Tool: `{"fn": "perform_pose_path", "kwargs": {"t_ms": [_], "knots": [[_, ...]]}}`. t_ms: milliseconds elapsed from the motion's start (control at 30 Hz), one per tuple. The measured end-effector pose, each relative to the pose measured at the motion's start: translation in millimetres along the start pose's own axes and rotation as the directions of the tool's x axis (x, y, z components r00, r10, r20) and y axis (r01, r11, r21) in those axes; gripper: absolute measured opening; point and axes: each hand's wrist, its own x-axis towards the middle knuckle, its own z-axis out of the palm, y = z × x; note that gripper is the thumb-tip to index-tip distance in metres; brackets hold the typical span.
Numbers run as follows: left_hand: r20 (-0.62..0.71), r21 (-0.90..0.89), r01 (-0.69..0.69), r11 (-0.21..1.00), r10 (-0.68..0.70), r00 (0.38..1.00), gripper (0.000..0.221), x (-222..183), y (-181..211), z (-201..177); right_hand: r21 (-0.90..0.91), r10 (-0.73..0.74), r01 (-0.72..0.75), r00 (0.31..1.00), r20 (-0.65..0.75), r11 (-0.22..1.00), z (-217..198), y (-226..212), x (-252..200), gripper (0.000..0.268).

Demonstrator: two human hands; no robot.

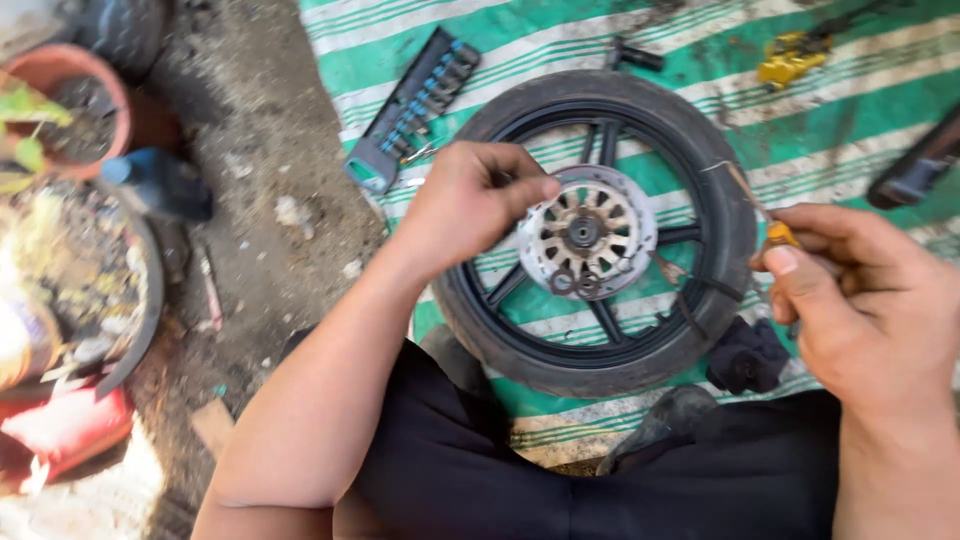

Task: Disassembling and cleaning the speedometer gear components from a motorcycle wheel hub using a screwdriver and pliers.

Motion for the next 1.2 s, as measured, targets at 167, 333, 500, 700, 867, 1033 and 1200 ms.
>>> {"fn": "perform_pose_path", "kwargs": {"t_ms": [167, 333, 500, 700, 867, 1033, 1200], "knots": [[-0.324, 0.509, 0.186, 0.840, -0.013, 0.946, 0.032, -29, -57, -75, 0.019, -0.023, 0.020, 0.990, 0.142, 1.000, 32, 1, 13, 0.038], [-0.483, 0.596, 0.403, 0.695, -0.090, 0.871, 0.027, -57, -116, -123, -0.042, -0.049, 0.061, 0.971, 0.236, 0.997, 66, -5, 24, 0.036], [-0.577, 0.624, 0.574, 0.529, -0.183, 0.796, 0.031, -65, -134, -147, -0.131, -0.126, 0.167, 0.952, 0.280, 0.977, 89, -11, 29, 0.031], [-0.562, 0.621, 0.669, 0.407, -0.363, 0.743, 0.075, -68, -123, -158, -0.125, -0.067, 0.108, 0.953, 0.297, 0.986, 89, -6, 32, 0.033], [-0.587, 0.590, 0.653, 0.475, -0.303, 0.751, 0.032, -69, -126, -159, -0.131, -0.067, 0.107, 0.957, 0.284, 0.986, 86, -4, 32, 0.032], [-0.574, 0.502, 0.473, 0.724, -0.129, 0.808, 0.046, -65, -101, -145, -0.173, -0.099, 0.149, 0.959, 0.267, 0.974, 83, -14, 29, 0.035], [-0.510, 0.478, 0.360, 0.801, -0.080, 0.856, 0.042, -41, -79, -108, -0.412, -0.189, 0.261, 0.960, 0.209, 0.873, 60, -6, 25, 0.037]]}}
